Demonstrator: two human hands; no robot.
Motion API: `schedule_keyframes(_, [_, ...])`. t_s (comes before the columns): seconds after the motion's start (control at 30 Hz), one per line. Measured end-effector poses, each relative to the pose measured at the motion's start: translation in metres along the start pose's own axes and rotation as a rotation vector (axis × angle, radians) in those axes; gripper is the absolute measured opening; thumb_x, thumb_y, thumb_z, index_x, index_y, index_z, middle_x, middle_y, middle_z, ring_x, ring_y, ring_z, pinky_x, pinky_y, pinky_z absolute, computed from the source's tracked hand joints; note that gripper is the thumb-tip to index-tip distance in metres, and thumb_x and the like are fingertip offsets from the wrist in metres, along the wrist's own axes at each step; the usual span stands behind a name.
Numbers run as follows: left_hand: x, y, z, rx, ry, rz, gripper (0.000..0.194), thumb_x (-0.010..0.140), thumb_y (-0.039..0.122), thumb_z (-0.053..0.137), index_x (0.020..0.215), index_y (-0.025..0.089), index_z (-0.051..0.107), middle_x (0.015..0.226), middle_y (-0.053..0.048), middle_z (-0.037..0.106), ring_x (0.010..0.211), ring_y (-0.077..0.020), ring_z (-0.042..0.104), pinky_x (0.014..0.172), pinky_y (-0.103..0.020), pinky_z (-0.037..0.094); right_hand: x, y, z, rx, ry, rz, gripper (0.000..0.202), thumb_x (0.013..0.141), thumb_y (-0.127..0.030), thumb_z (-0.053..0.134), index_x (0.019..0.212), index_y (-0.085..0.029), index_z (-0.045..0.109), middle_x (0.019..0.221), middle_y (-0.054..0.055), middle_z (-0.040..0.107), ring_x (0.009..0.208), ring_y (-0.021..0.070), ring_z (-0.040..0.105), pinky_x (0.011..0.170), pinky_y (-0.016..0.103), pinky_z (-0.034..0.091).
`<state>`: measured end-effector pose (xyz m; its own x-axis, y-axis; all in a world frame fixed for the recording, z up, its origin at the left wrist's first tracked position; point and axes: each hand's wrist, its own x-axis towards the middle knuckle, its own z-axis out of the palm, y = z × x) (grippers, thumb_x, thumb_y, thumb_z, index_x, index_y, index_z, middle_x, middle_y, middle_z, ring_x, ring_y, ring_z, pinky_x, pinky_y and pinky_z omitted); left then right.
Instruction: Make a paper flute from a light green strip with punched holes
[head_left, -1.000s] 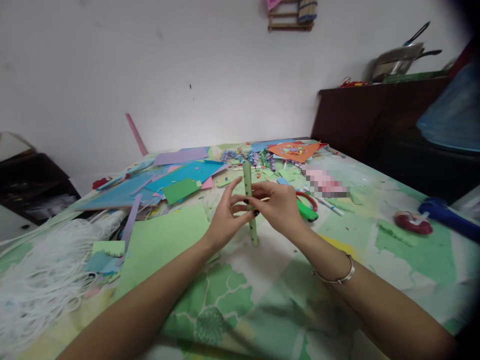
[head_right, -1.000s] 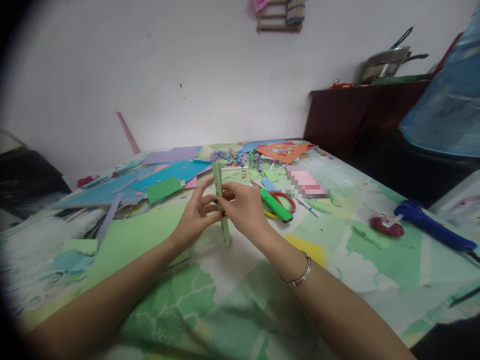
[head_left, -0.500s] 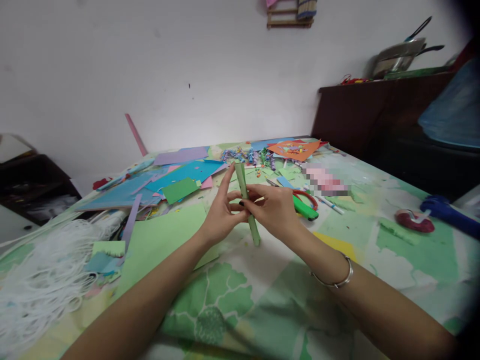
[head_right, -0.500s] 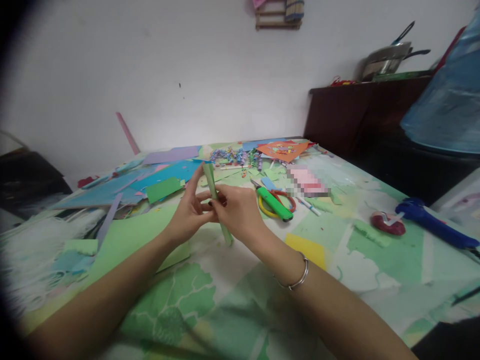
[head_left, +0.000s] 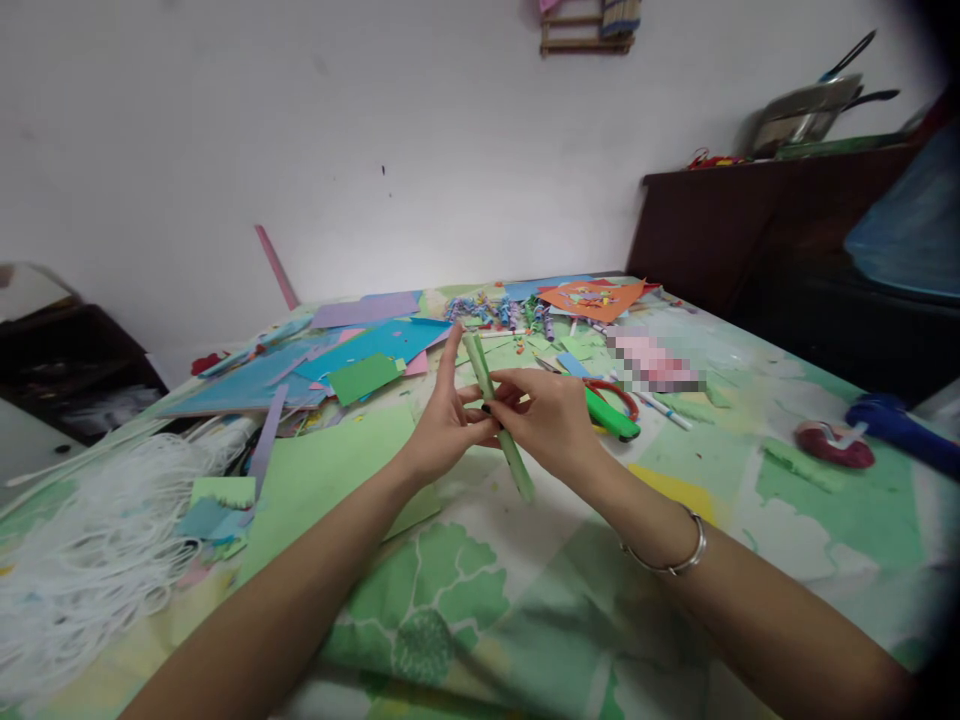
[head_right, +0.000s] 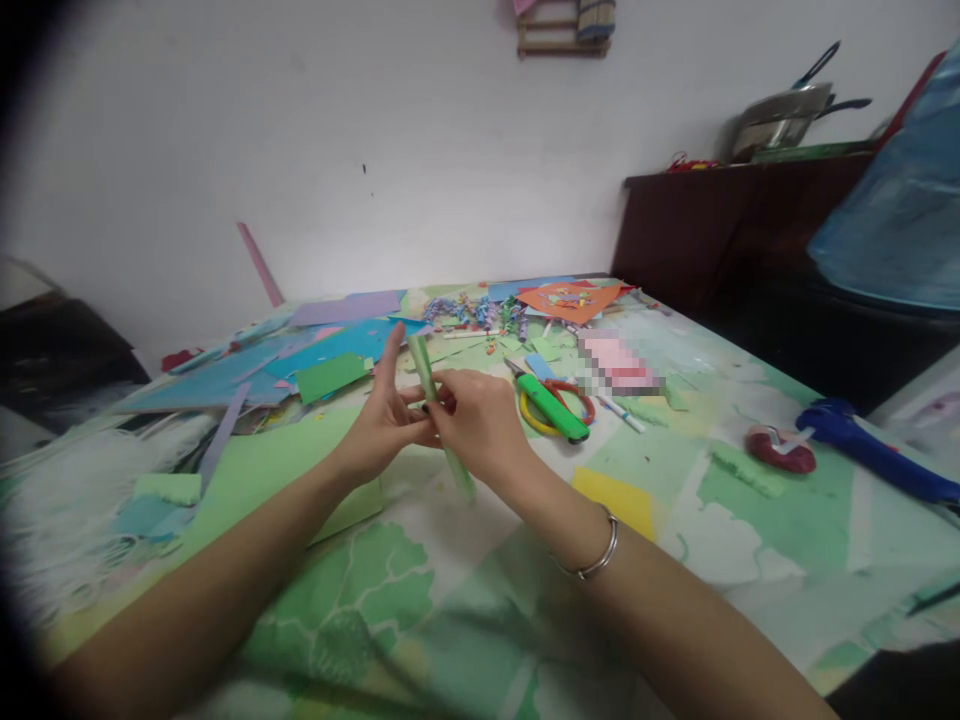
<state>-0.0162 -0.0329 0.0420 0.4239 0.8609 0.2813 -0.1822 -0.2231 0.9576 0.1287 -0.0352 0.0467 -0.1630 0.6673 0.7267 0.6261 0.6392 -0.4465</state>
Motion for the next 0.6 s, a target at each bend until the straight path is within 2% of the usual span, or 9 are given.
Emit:
schedule_keyframes(0.07, [0.000, -0.001, -0.001, -0.009, 0.005, -0.015, 0.114, 0.070, 0.018, 0.072, 0.141, 0.046, -0.013, 0.117, -0.010, 0.061, 0.077, -0.0205, 0.070, 0.066, -0.037, 0.059, 0.000, 0.000, 0.000, 0.036, 0.001, 0.018, 0.015, 0.071, -0.010, 0.063, 0.082, -0.019, 0.069, 0.072, 0.002, 0.070, 0.065, 0.0151, 0.064, 0.061, 0.025, 0.048])
schedule_keyframes(0.27, [0.003, -0.006, -0.007, -0.045, 0.019, -0.043, 0.110, 0.069, 0.014, 0.073, 0.142, 0.047, -0.004, 0.105, -0.007, 0.064, 0.076, -0.0227, 0.070, 0.064, -0.041, 0.059, 0.001, 0.002, -0.002, 0.125, -0.020, 0.027, 0.017, 0.075, -0.012, 0.059, 0.086, -0.019, 0.070, 0.073, 0.002, 0.072, 0.065, 0.0152, 0.066, 0.062, 0.025, 0.052])
schedule_keyframes(0.5, [0.000, -0.006, -0.011, -0.136, 0.026, -0.075, 0.107, 0.071, 0.016, 0.073, 0.140, 0.047, -0.002, 0.093, -0.002, 0.064, 0.074, -0.0234, 0.070, 0.068, -0.047, 0.057, 0.001, 0.006, -0.008, 0.269, 0.104, 0.107, 0.018, 0.079, -0.017, 0.055, 0.088, -0.016, 0.070, 0.075, 0.004, 0.072, 0.059, 0.0128, 0.066, 0.057, 0.023, 0.054])
schedule_keyframes(0.6, [-0.002, -0.003, -0.012, -0.144, 0.050, -0.089, 0.107, 0.071, 0.015, 0.073, 0.140, 0.047, -0.002, 0.089, -0.001, 0.063, 0.073, -0.0234, 0.070, 0.067, -0.047, 0.056, -0.008, 0.002, -0.022, 0.249, 0.131, 0.098, 0.019, 0.081, -0.018, 0.053, 0.090, -0.017, 0.070, 0.079, 0.004, 0.073, 0.059, 0.0127, 0.066, 0.057, 0.023, 0.053])
